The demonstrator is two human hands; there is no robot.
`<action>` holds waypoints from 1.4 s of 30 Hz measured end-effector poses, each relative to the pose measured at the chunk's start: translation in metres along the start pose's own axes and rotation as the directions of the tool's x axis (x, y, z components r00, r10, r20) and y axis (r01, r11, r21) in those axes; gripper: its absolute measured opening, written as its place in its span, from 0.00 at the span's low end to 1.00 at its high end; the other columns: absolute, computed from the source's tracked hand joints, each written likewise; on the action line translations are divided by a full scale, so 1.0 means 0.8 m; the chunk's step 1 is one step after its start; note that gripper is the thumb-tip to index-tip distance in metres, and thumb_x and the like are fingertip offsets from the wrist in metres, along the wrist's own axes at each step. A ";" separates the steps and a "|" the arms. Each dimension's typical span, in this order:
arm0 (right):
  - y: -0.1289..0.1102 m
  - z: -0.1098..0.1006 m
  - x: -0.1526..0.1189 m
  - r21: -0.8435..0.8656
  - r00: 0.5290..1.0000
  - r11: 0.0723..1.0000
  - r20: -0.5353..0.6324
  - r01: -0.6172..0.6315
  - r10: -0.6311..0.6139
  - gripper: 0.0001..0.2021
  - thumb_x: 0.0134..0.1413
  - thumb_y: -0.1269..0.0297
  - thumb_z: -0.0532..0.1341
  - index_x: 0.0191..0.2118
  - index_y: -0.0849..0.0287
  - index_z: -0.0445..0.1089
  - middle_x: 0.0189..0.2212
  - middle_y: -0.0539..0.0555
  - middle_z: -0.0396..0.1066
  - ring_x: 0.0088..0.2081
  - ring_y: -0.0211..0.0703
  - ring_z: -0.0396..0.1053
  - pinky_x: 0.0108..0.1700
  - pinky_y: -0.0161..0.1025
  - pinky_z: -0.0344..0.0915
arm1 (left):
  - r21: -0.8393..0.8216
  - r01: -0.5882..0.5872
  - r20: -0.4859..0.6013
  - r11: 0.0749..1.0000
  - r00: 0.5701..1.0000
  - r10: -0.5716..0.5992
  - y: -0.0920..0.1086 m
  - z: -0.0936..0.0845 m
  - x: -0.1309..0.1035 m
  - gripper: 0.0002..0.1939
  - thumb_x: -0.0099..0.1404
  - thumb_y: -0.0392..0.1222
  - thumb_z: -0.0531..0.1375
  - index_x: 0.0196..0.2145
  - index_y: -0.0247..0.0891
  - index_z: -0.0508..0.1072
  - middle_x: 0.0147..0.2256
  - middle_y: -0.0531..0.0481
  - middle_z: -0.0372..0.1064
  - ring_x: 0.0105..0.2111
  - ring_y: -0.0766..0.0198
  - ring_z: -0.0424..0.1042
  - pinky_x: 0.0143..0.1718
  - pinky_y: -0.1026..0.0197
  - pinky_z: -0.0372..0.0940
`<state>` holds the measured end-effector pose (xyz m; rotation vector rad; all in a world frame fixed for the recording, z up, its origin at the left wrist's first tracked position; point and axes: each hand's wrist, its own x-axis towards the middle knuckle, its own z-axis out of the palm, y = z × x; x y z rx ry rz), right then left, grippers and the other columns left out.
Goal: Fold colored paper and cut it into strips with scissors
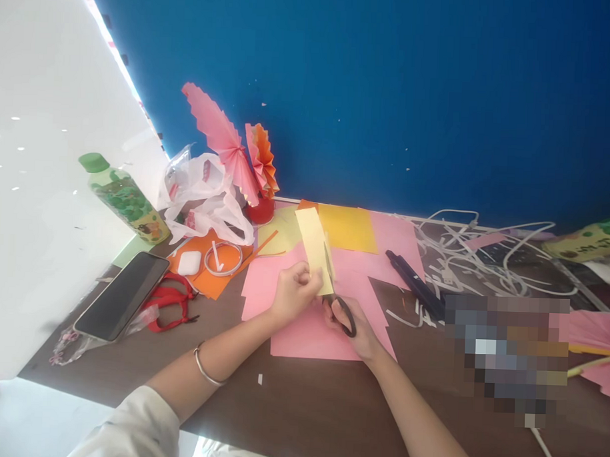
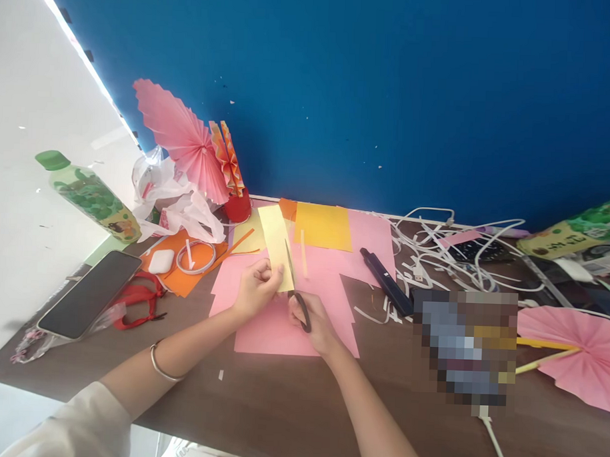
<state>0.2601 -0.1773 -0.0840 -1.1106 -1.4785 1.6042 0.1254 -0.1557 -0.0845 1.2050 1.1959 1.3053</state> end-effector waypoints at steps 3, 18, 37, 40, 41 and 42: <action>0.000 0.000 0.000 0.002 1.000 1.000 0.000 0.011 -0.011 0.25 0.47 0.39 0.53 0.21 0.58 0.57 0.15 0.44 0.48 0.17 0.32 0.45 0.20 0.35 0.41 | -0.009 -0.008 0.019 1.000 1.000 0.008 -0.001 0.001 -0.001 0.19 0.56 0.50 0.57 0.18 0.39 0.52 0.10 0.62 0.49 0.12 0.73 0.58 0.16 0.69 0.51; -0.001 0.001 0.000 -0.006 1.000 1.000 -0.008 0.000 0.000 0.24 0.48 0.39 0.52 0.22 0.59 0.59 0.15 0.45 0.48 0.18 0.33 0.47 0.21 0.35 0.42 | -0.015 -0.007 0.035 1.000 0.999 0.008 -0.005 0.002 -0.003 0.20 0.57 0.50 0.56 0.18 0.39 0.50 0.10 0.62 0.49 0.12 0.74 0.55 0.15 0.69 0.50; -0.008 0.003 -0.001 -0.001 0.998 1.000 0.053 -0.022 0.022 0.25 0.45 0.38 0.54 0.19 0.57 0.54 0.14 0.44 0.48 0.17 0.32 0.46 0.21 0.35 0.42 | 0.127 -0.195 -0.042 0.972 0.978 0.202 -0.002 -0.004 0.006 0.17 0.62 0.49 0.50 0.20 0.38 0.55 0.19 0.57 0.49 0.21 0.70 0.50 0.22 0.65 0.48; -0.004 0.000 -0.003 0.010 0.997 1.000 0.073 -0.002 0.001 0.24 0.46 0.38 0.53 0.20 0.57 0.56 0.14 0.45 0.49 0.17 0.33 0.48 0.21 0.35 0.43 | 0.204 -0.238 -0.055 0.950 0.966 0.254 -0.005 -0.004 0.007 0.18 0.61 0.47 0.52 0.18 0.38 0.53 0.18 0.57 0.48 0.21 0.69 0.50 0.23 0.64 0.47; -0.003 0.000 -0.003 0.017 0.997 1.000 0.079 0.005 -0.006 0.24 0.47 0.39 0.53 0.21 0.58 0.57 0.15 0.45 0.49 0.18 0.34 0.48 0.21 0.36 0.44 | 0.226 -0.254 -0.053 0.941 0.961 0.272 -0.006 -0.004 0.007 0.17 0.61 0.46 0.52 0.18 0.38 0.53 0.18 0.57 0.48 0.21 0.69 0.50 0.24 0.64 0.47; -0.001 -0.001 -0.003 0.024 0.997 1.000 0.082 0.011 -0.013 0.24 0.48 0.40 0.52 0.21 0.58 0.57 0.15 0.45 0.50 0.18 0.34 0.49 0.21 0.35 0.44 | 0.245 -0.268 -0.050 0.932 0.956 0.289 -0.007 -0.004 0.008 0.17 0.61 0.45 0.52 0.18 0.38 0.53 0.18 0.57 0.48 0.21 0.69 0.50 0.24 0.63 0.47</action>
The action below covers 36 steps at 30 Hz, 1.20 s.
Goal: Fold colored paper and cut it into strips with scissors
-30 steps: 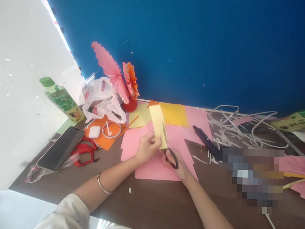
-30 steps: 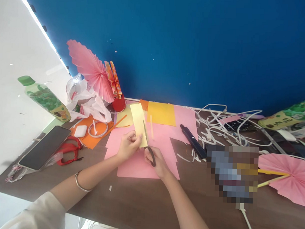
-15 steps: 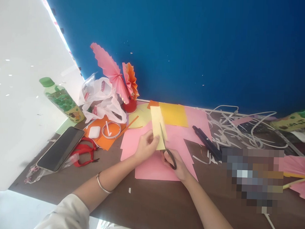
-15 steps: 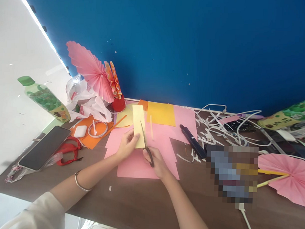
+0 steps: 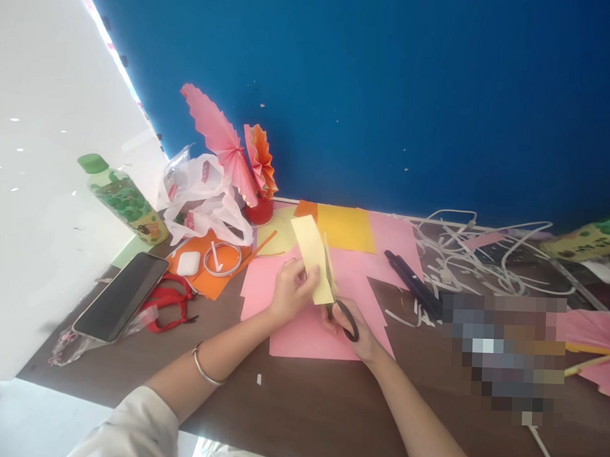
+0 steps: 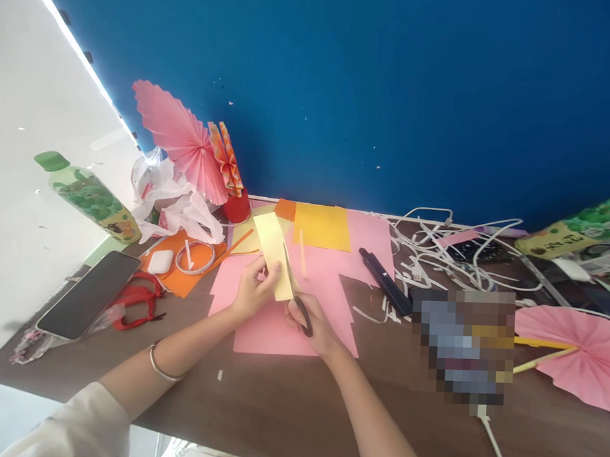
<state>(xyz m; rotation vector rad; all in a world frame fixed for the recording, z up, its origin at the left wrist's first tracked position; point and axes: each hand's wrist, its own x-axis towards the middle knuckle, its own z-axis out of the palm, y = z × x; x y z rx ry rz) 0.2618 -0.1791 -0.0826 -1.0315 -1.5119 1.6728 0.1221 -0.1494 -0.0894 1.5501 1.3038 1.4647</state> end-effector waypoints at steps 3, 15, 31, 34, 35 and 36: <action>0.003 -0.001 0.000 0.014 1.000 1.000 0.006 0.009 -0.010 0.23 0.50 0.41 0.52 0.22 0.59 0.58 0.15 0.45 0.50 0.18 0.33 0.49 0.21 0.35 0.45 | 0.040 -0.029 -0.001 0.999 1.000 0.029 -0.001 0.000 0.001 0.16 0.60 0.42 0.53 0.17 0.38 0.53 0.17 0.57 0.49 0.21 0.68 0.51 0.25 0.63 0.47; 0.003 -0.001 0.002 0.014 1.000 1.000 -0.010 -0.022 0.022 0.24 0.47 0.39 0.53 0.20 0.58 0.56 0.14 0.45 0.49 0.17 0.32 0.47 0.21 0.35 0.42 | 0.069 -0.055 -0.017 0.996 0.998 0.057 0.000 -0.001 0.001 0.17 0.58 0.38 0.55 0.17 0.39 0.51 0.17 0.57 0.47 0.21 0.67 0.51 0.27 0.62 0.48; 0.000 0.001 0.003 0.019 0.998 0.999 -0.051 -0.044 0.045 0.25 0.45 0.39 0.55 0.19 0.57 0.53 0.13 0.44 0.48 0.16 0.31 0.45 0.19 0.35 0.39 | 0.071 -0.040 0.017 0.997 0.999 0.039 -0.003 -0.002 0.003 0.16 0.60 0.40 0.52 0.18 0.38 0.51 0.18 0.57 0.47 0.21 0.68 0.50 0.25 0.63 0.48; 0.001 0.000 0.002 0.023 0.998 0.998 -0.048 -0.050 0.051 0.24 0.45 0.40 0.55 0.19 0.57 0.53 0.13 0.44 0.48 0.16 0.31 0.45 0.19 0.35 0.39 | 0.063 -0.031 0.023 0.998 0.999 0.030 -0.004 -0.002 0.003 0.16 0.60 0.41 0.52 0.18 0.38 0.51 0.18 0.57 0.47 0.21 0.69 0.50 0.25 0.63 0.48; 0.001 0.000 0.002 0.022 0.997 0.998 -0.047 -0.052 0.053 0.24 0.45 0.40 0.55 0.19 0.57 0.52 0.13 0.44 0.48 0.16 0.31 0.45 0.19 0.35 0.39 | 0.060 -0.032 0.025 0.998 0.999 0.030 -0.004 -0.002 0.004 0.16 0.60 0.41 0.52 0.18 0.38 0.51 0.18 0.57 0.47 0.21 0.69 0.50 0.24 0.63 0.48; 0.001 0.000 0.002 0.021 0.997 0.998 -0.049 -0.053 0.054 0.24 0.45 0.40 0.55 0.18 0.57 0.52 0.13 0.44 0.48 0.16 0.31 0.44 0.19 0.35 0.39 | 0.057 -0.033 0.028 0.998 0.999 0.031 -0.004 -0.003 0.004 0.16 0.60 0.41 0.52 0.18 0.38 0.51 0.18 0.57 0.47 0.21 0.69 0.50 0.24 0.64 0.48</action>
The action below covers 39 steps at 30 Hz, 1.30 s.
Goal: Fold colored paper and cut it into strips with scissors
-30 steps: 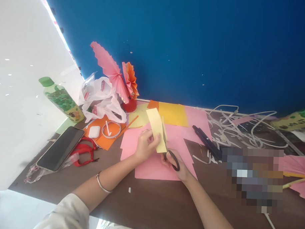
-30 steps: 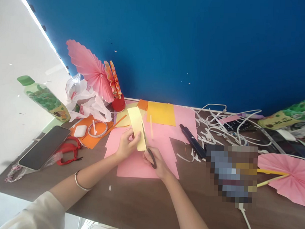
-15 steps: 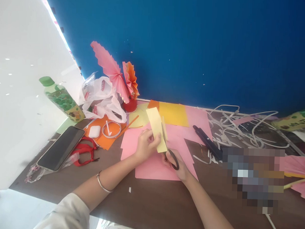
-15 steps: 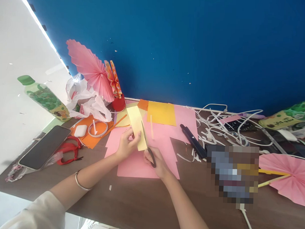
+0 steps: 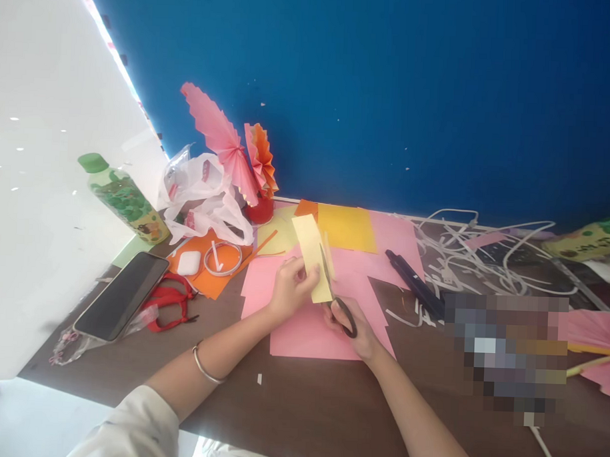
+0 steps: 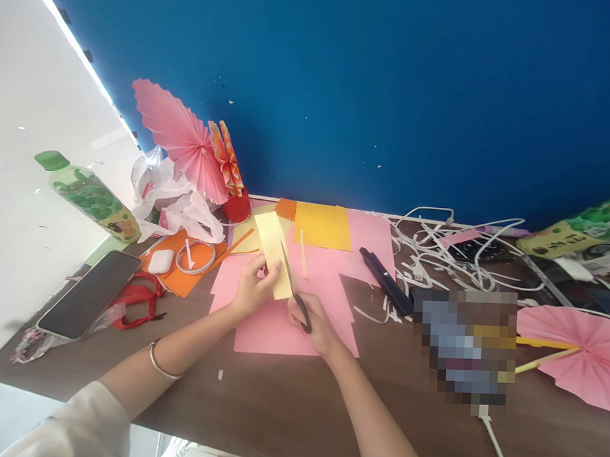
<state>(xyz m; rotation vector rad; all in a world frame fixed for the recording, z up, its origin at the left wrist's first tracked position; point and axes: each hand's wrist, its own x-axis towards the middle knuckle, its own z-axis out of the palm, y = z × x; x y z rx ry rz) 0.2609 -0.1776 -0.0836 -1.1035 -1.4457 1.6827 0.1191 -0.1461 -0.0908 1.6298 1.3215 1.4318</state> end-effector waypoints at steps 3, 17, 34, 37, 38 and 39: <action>-0.001 0.000 0.000 -0.003 1.000 1.000 -0.008 -0.008 0.008 0.25 0.44 0.39 0.55 0.18 0.57 0.51 0.12 0.44 0.47 0.16 0.31 0.44 0.19 0.35 0.38 | -0.006 -0.002 0.007 1.000 1.000 0.002 0.001 0.000 0.000 0.16 0.60 0.41 0.52 0.18 0.38 0.51 0.18 0.57 0.47 0.21 0.69 0.50 0.24 0.64 0.48; -0.003 0.002 0.001 -0.024 0.999 0.999 -0.016 -0.031 0.031 0.26 0.44 0.38 0.55 0.18 0.56 0.50 0.13 0.43 0.47 0.16 0.30 0.44 0.20 0.36 0.38 | -0.023 0.023 0.017 0.999 1.000 -0.023 0.001 -0.001 0.001 0.16 0.61 0.42 0.51 0.19 0.38 0.51 0.19 0.57 0.47 0.21 0.69 0.50 0.24 0.64 0.48; 0.002 -0.001 0.001 -0.055 1.000 0.999 -0.011 0.001 -0.001 0.23 0.45 0.43 0.57 0.19 0.56 0.50 0.13 0.42 0.46 0.16 0.31 0.44 0.19 0.34 0.39 | -0.041 0.032 -0.007 0.999 0.999 -0.033 -0.004 -0.002 0.002 0.16 0.61 0.42 0.51 0.19 0.38 0.50 0.19 0.57 0.47 0.22 0.69 0.50 0.24 0.64 0.47; 0.005 -0.010 -0.001 -0.200 0.998 0.978 -0.026 0.053 -0.059 0.21 0.46 0.47 0.58 0.19 0.57 0.52 0.14 0.44 0.47 0.17 0.32 0.46 0.20 0.34 0.42 | -0.046 0.022 -0.058 0.999 0.998 -0.024 -0.007 -0.003 0.004 0.17 0.62 0.43 0.51 0.19 0.38 0.50 0.20 0.57 0.47 0.22 0.69 0.49 0.24 0.64 0.47; 0.005 -0.015 -0.001 -0.274 0.996 0.959 -0.036 0.068 -0.081 0.20 0.45 0.49 0.59 0.19 0.57 0.53 0.15 0.44 0.48 0.18 0.32 0.47 0.20 0.33 0.43 | -0.043 0.014 -0.069 0.999 0.997 -0.017 -0.008 -0.003 0.005 0.17 0.62 0.44 0.51 0.19 0.38 0.50 0.20 0.57 0.47 0.22 0.69 0.49 0.25 0.64 0.48; 0.004 -0.020 -0.001 -0.355 0.993 0.931 -0.047 0.082 -0.105 0.19 0.44 0.51 0.60 0.19 0.57 0.54 0.16 0.45 0.49 0.19 0.33 0.48 0.21 0.33 0.44 | -0.040 0.006 -0.077 0.999 0.997 -0.009 -0.008 -0.003 0.005 0.17 0.62 0.44 0.52 0.19 0.38 0.51 0.21 0.56 0.47 0.23 0.69 0.50 0.25 0.64 0.48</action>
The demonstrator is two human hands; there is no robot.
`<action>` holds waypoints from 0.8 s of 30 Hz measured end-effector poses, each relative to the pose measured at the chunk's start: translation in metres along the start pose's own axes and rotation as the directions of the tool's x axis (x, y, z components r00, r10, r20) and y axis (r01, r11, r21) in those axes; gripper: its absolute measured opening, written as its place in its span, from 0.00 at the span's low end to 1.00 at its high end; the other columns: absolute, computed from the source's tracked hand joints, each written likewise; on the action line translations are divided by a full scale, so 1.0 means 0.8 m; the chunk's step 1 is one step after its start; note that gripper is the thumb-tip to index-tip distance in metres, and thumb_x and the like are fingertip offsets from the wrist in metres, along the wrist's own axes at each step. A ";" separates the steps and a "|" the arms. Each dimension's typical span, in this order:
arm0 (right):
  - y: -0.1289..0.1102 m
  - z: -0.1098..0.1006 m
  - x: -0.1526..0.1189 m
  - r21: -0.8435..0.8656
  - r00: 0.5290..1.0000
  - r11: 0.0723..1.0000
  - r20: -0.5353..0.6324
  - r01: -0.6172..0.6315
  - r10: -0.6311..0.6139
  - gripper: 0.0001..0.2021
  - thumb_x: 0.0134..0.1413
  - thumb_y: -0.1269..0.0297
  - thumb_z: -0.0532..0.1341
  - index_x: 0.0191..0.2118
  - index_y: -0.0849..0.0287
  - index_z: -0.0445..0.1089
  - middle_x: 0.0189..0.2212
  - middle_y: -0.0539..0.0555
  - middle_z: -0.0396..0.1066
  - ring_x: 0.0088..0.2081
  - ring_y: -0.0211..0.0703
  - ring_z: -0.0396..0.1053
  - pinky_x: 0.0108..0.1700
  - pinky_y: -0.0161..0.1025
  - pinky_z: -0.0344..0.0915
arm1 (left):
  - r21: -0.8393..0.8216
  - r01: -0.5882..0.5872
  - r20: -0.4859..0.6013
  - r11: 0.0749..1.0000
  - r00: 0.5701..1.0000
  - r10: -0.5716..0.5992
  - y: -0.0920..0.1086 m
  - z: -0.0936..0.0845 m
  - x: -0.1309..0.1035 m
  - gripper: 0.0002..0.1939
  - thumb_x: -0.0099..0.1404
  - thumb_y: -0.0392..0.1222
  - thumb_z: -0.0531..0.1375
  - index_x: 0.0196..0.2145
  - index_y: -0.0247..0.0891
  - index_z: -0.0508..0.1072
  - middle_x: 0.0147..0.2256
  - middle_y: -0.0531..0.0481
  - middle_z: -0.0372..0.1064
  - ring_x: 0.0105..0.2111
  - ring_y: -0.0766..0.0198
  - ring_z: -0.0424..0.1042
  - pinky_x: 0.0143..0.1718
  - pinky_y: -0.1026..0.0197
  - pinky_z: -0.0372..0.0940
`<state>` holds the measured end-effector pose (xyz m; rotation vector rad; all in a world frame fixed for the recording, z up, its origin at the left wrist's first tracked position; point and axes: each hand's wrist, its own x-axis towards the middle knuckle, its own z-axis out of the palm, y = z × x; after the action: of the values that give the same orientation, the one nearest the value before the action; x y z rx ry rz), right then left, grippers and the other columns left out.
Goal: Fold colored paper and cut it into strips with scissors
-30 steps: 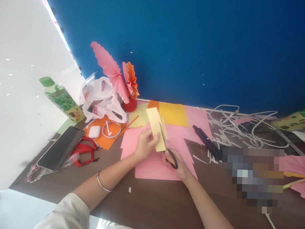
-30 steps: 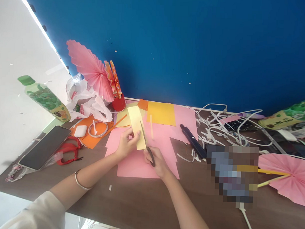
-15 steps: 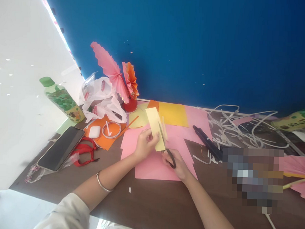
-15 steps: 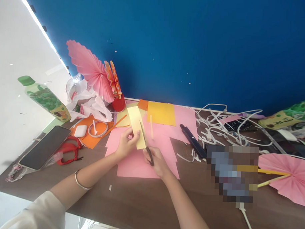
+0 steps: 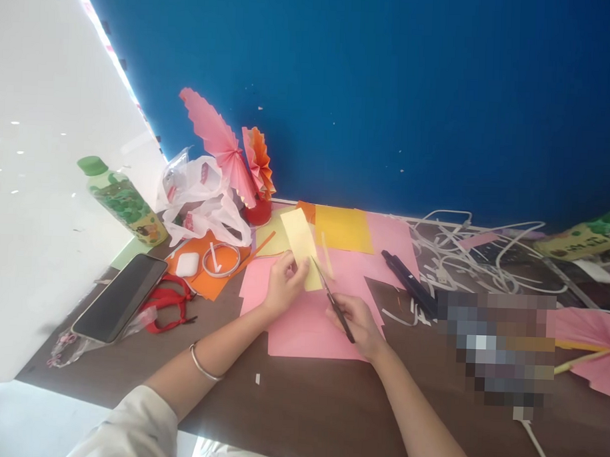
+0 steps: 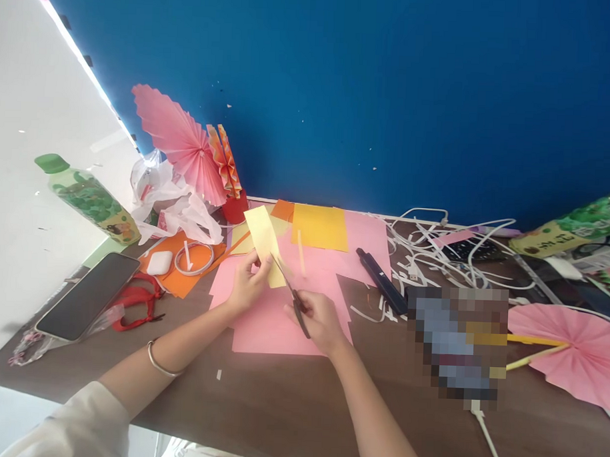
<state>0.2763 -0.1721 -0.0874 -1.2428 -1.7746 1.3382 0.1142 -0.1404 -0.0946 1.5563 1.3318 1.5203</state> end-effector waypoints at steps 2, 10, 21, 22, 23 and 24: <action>0.002 -0.014 -0.001 -0.172 0.998 0.984 -0.045 0.039 -0.047 0.17 0.43 0.54 0.61 0.19 0.58 0.55 0.17 0.45 0.50 0.21 0.33 0.49 0.22 0.33 0.46 | -0.002 0.002 -0.009 1.000 1.000 -0.002 -0.001 -0.001 0.002 0.17 0.62 0.45 0.52 0.19 0.38 0.52 0.21 0.56 0.49 0.23 0.69 0.51 0.26 0.64 0.49; 0.004 -0.045 -0.002 -0.302 0.925 0.952 -0.350 0.039 -0.149 0.13 0.45 0.54 0.60 0.24 0.57 0.61 0.20 0.49 0.62 0.24 0.39 0.60 0.27 0.35 0.57 | -0.140 0.170 0.003 0.975 0.985 -0.172 -0.004 -0.008 0.010 0.14 0.63 0.48 0.50 0.26 0.37 0.63 0.25 0.53 0.56 0.25 0.68 0.56 0.28 0.65 0.53; -0.009 0.016 0.037 0.089 0.857 0.967 -0.487 0.239 -0.167 0.15 0.40 0.57 0.66 0.27 0.57 0.59 0.32 0.56 0.70 0.36 0.46 0.69 0.41 0.46 0.65 | -0.118 0.026 0.283 0.993 0.959 0.009 -0.007 -0.012 0.012 0.14 0.63 0.45 0.52 0.23 0.35 0.67 0.28 0.50 0.60 0.32 0.63 0.62 0.35 0.61 0.58; -0.006 0.016 0.036 0.100 0.861 0.964 -0.479 0.247 -0.171 0.15 0.40 0.58 0.66 0.27 0.57 0.59 0.32 0.56 0.70 0.36 0.46 0.69 0.42 0.47 0.65 | -0.098 -0.001 0.297 0.995 0.954 0.030 -0.007 -0.013 0.012 0.14 0.63 0.44 0.52 0.22 0.36 0.66 0.27 0.51 0.59 0.32 0.64 0.61 0.35 0.61 0.58; -0.004 0.015 0.035 0.103 0.867 0.961 -0.463 0.257 -0.182 0.15 0.40 0.59 0.66 0.27 0.57 0.59 0.31 0.56 0.70 0.36 0.47 0.69 0.42 0.47 0.64 | -0.080 -0.023 0.308 0.997 0.950 0.047 -0.007 -0.013 0.013 0.14 0.62 0.44 0.52 0.21 0.36 0.65 0.27 0.51 0.58 0.31 0.64 0.60 0.35 0.61 0.57; -0.001 0.014 0.034 0.099 0.874 0.959 -0.445 0.264 -0.195 0.14 0.40 0.60 0.66 0.27 0.57 0.59 0.31 0.56 0.70 0.36 0.47 0.69 0.43 0.47 0.64 | -0.066 -0.037 0.315 0.997 0.948 0.057 -0.006 -0.013 0.013 0.15 0.62 0.44 0.52 0.21 0.36 0.65 0.26 0.52 0.57 0.31 0.64 0.60 0.34 0.61 0.57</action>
<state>0.2562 -0.1518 -0.0922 -1.0974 -1.4203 0.9542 0.1011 -0.1320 -0.0934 1.7189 1.0646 1.2584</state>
